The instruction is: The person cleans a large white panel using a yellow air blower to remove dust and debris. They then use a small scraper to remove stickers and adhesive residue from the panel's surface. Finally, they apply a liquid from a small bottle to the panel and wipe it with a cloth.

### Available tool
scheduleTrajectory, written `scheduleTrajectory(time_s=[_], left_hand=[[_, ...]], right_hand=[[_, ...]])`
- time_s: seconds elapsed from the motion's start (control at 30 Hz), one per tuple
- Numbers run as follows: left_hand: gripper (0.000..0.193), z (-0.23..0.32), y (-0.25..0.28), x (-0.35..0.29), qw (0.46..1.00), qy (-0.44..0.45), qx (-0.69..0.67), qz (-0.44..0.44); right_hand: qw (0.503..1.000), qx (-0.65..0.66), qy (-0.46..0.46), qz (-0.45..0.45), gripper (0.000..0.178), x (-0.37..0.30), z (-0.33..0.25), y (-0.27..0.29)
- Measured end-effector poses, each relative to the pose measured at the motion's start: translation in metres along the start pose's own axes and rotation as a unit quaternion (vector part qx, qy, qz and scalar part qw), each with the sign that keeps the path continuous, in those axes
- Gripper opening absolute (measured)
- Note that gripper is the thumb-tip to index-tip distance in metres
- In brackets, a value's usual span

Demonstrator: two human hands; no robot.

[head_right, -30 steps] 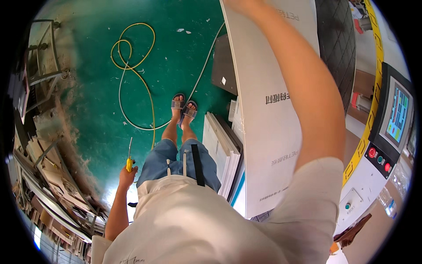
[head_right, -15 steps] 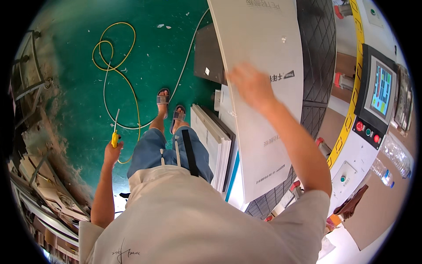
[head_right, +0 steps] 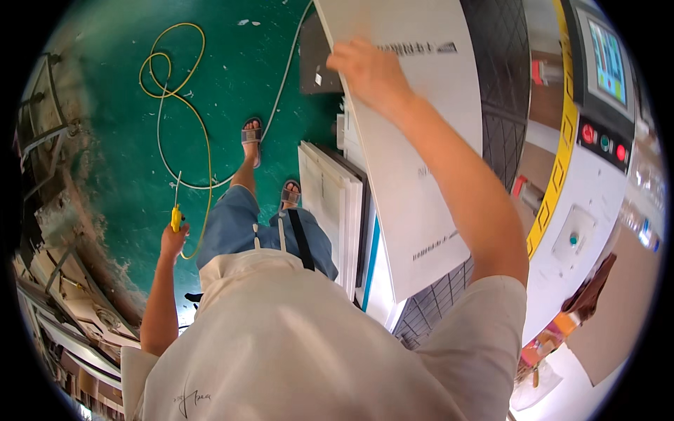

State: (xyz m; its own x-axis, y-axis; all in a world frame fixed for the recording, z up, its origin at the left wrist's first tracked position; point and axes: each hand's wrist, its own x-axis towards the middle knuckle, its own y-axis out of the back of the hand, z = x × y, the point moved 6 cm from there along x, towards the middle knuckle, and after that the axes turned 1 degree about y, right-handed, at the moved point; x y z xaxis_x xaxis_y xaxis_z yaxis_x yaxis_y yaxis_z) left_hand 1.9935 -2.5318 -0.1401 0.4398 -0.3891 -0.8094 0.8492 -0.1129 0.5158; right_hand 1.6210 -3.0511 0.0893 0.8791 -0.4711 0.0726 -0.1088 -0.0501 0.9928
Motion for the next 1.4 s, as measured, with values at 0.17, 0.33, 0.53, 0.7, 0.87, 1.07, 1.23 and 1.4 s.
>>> scheduleTrajectory(time_s=[0.17,0.33,0.53,0.7,0.87,1.07,1.23,1.4], left_hand=[[0.044,0.01,-0.042,-0.045,1.0,0.001,-0.029,-0.008],[0.044,-0.015,-0.094,-0.097,0.998,-0.034,-0.043,-0.007],[0.047,-0.075,-0.135,-0.155,0.995,-0.075,0.068,0.01],[0.051,-0.135,-0.143,-0.173,0.997,-0.025,0.071,-0.027],[0.052,-0.162,-0.125,-0.159,0.993,-0.026,0.108,-0.034],[0.046,-0.126,-0.082,-0.137,0.992,-0.081,0.096,0.024],[0.045,-0.082,-0.092,-0.16,0.997,-0.079,0.017,-0.004],[0.046,-0.089,-0.137,-0.17,0.993,-0.088,0.082,-0.019]], right_hand=[[0.998,0.034,-0.02,-0.054,0.023,-0.153,-0.074,0.007],[0.994,0.05,-0.017,-0.093,0.02,-0.286,-0.147,0.018],[0.986,0.084,-0.047,-0.134,0.02,-0.44,-0.221,0.025],[0.985,0.122,-0.05,-0.112,0.027,-0.43,-0.2,0.029],[0.99,0.017,-0.123,0.064,0.03,-0.295,-0.117,0.014],[0.988,0.036,-0.089,0.124,0.007,-0.228,-0.101,0.011],[0.996,-0.016,-0.086,0.004,0.024,-0.332,-0.156,0.0],[0.992,0.042,-0.081,-0.082,0.02,-0.485,-0.238,0.016]])
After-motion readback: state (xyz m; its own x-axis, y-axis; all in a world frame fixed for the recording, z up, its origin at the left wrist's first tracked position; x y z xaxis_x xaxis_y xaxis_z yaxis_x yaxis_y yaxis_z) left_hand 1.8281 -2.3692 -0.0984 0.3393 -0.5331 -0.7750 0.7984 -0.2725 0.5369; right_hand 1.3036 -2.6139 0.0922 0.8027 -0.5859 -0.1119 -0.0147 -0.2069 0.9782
